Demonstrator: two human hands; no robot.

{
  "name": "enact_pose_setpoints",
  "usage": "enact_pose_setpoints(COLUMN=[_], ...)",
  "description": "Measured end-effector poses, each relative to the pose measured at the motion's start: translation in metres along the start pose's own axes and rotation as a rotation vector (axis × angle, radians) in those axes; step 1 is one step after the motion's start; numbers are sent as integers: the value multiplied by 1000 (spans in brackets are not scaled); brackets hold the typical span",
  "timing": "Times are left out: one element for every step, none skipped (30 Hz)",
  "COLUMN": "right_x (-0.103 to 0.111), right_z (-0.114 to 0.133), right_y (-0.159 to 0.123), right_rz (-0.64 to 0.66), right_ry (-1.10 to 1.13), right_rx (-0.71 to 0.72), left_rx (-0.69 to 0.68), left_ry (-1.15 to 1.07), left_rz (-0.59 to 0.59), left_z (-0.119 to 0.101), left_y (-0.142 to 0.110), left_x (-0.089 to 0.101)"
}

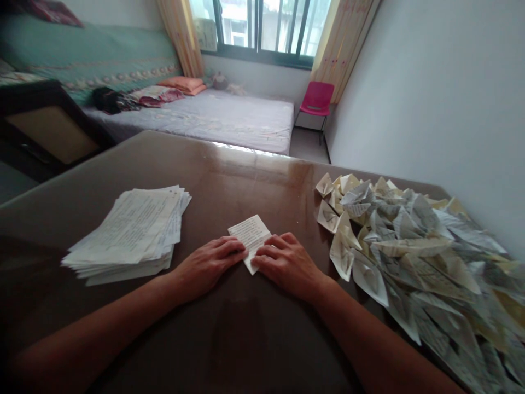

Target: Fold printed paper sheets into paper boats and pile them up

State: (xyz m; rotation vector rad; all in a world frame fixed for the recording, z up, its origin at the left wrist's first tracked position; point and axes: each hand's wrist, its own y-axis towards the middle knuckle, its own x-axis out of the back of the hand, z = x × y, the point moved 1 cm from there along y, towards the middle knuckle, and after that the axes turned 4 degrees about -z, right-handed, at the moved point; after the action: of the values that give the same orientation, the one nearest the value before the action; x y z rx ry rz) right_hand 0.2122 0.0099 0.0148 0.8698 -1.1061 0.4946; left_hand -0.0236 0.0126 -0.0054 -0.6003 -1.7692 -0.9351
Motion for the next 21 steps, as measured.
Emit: enact_pose_setpoints(right_x=[-2, -4, -7, -10, -13, -16, -18, -20, -22, -23, -23, -24, -24, -25, -25, -25, -26, -26, -27, -27, -27], right_z=[0, 0, -1, -3, -5, -6, -7, -8, -8, -8, -8, -8, -7, -7, -6, -6, -6, -6, -5, -5, -5], right_y=[0, -1, -1, -1, -2, -2, -1, -1, 0, 1, 2, 4, 5, 5, 6, 6, 6, 7, 7, 7, 7], right_rz=[2, 4, -2, -15, -32, -46, -54, -58, -58, -56, -57, -61, -68, -73, -74, -71, -67, -62, -58, -55, -54], right_ry=[28, 67, 113, 160, 199, 225, 241, 248, 251, 253, 255, 257, 252, 238, 218, 194, 169, 147, 134, 128, 126], right_rx=[-33, -80, -137, -204, -279, -358, -430, -495, -551, -595, -627, -648, -663, -669, -667, -660, -652, -643, -633, -623, -617], left_rx=[4, 9, 12, 12, 9, 5, 2, 0, 0, 2, 4, 5, 7, 10, 12, 17, 24, 32, 39, 42, 45], left_ry=[3, 7, 13, 21, 30, 40, 50, 59, 66, 71, 76, 81, 85, 90, 93, 96, 98, 102, 109, 120, 132], left_rz=[-2, -1, 1, 1, 4, 3, 0, -3, -6, -8, -10, -12, -12, -11, -9, -4, 1, 8, 16, 24, 35], left_z=[1, 2, 3, 4, 5, 6, 6, 7, 7, 6, 6, 6, 5, 4, 3, 2, 1, 0, -1, -2, -3], left_y=[-1, -3, -4, -6, -7, -8, -9, -9, -9, -9, -9, -9, -9, -9, -9, -8, -8, -8, -7, -7, -7], left_x=[1, 2, 3, 4, 4, 4, 4, 4, 4, 4, 5, 5, 6, 6, 7, 7, 7, 8, 8, 8, 8])
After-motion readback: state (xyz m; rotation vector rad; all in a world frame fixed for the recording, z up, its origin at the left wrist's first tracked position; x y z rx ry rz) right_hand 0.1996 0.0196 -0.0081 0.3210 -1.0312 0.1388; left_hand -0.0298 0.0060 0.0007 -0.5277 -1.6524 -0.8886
